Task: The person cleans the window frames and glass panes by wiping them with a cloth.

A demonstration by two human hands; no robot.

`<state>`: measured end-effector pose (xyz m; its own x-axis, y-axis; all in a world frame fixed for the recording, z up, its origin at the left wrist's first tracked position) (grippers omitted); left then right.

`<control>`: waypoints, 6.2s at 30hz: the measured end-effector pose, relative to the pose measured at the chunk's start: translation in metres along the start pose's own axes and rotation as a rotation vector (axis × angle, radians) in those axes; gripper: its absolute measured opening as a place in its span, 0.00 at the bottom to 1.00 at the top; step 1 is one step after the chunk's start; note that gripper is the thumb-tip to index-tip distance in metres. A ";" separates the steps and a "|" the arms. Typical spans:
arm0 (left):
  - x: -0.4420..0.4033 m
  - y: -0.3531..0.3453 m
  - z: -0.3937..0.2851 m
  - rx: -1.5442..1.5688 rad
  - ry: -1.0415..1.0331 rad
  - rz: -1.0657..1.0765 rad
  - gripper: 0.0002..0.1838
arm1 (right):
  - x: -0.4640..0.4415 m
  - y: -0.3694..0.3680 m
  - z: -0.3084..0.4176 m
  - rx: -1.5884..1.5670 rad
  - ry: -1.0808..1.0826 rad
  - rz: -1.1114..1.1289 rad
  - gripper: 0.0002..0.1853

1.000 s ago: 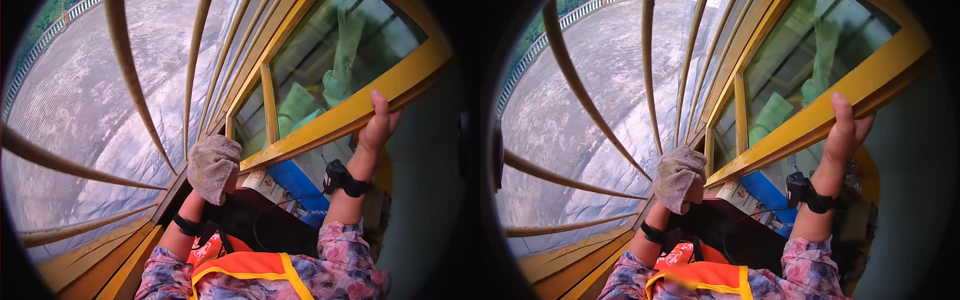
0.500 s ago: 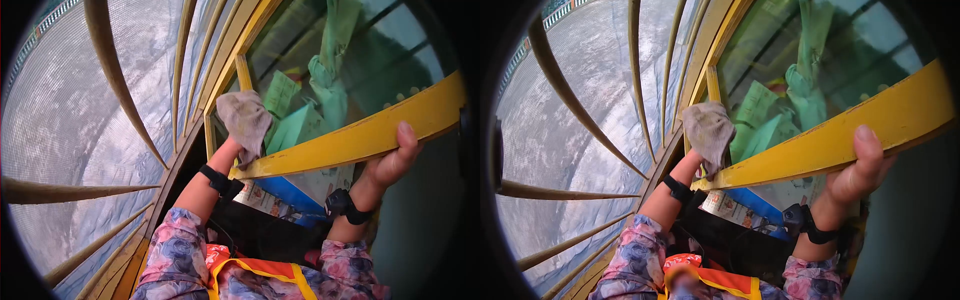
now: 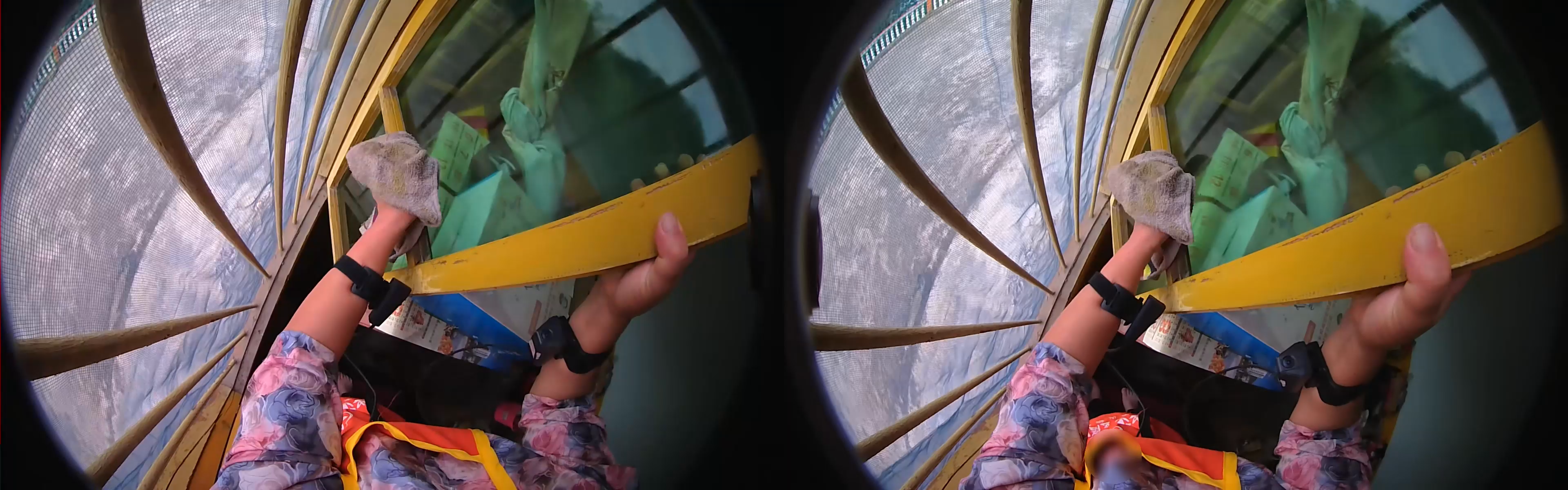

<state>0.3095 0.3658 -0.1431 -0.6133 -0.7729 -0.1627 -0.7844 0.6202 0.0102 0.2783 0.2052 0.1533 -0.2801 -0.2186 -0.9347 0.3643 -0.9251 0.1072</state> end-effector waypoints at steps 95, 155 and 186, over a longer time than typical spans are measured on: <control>-0.146 0.013 -0.343 -0.769 -1.003 -0.385 0.19 | -0.002 0.014 -0.008 -0.160 -0.018 0.103 0.16; -0.299 0.032 -0.327 -1.188 -1.045 -0.567 0.29 | -0.002 0.020 -0.018 -0.134 -0.051 0.139 0.24; -0.304 0.048 -0.335 -1.221 -0.825 -0.276 0.26 | -0.015 0.014 -0.009 -0.177 0.009 0.086 0.19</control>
<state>0.4270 0.5854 0.2370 -0.5398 -0.2948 -0.7885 -0.7112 -0.3413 0.6145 0.2957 0.1985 0.1655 -0.2336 -0.2913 -0.9277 0.5376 -0.8337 0.1265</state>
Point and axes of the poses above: each hand's wrist, its own x-axis away from the middle knuckle, its own y-axis out of the back of the hand, z = x × y, the point moved 2 cm from there along -x, towards the middle knuckle, and after that the axes turned 15 degrees about y, right-handed, at the moved point
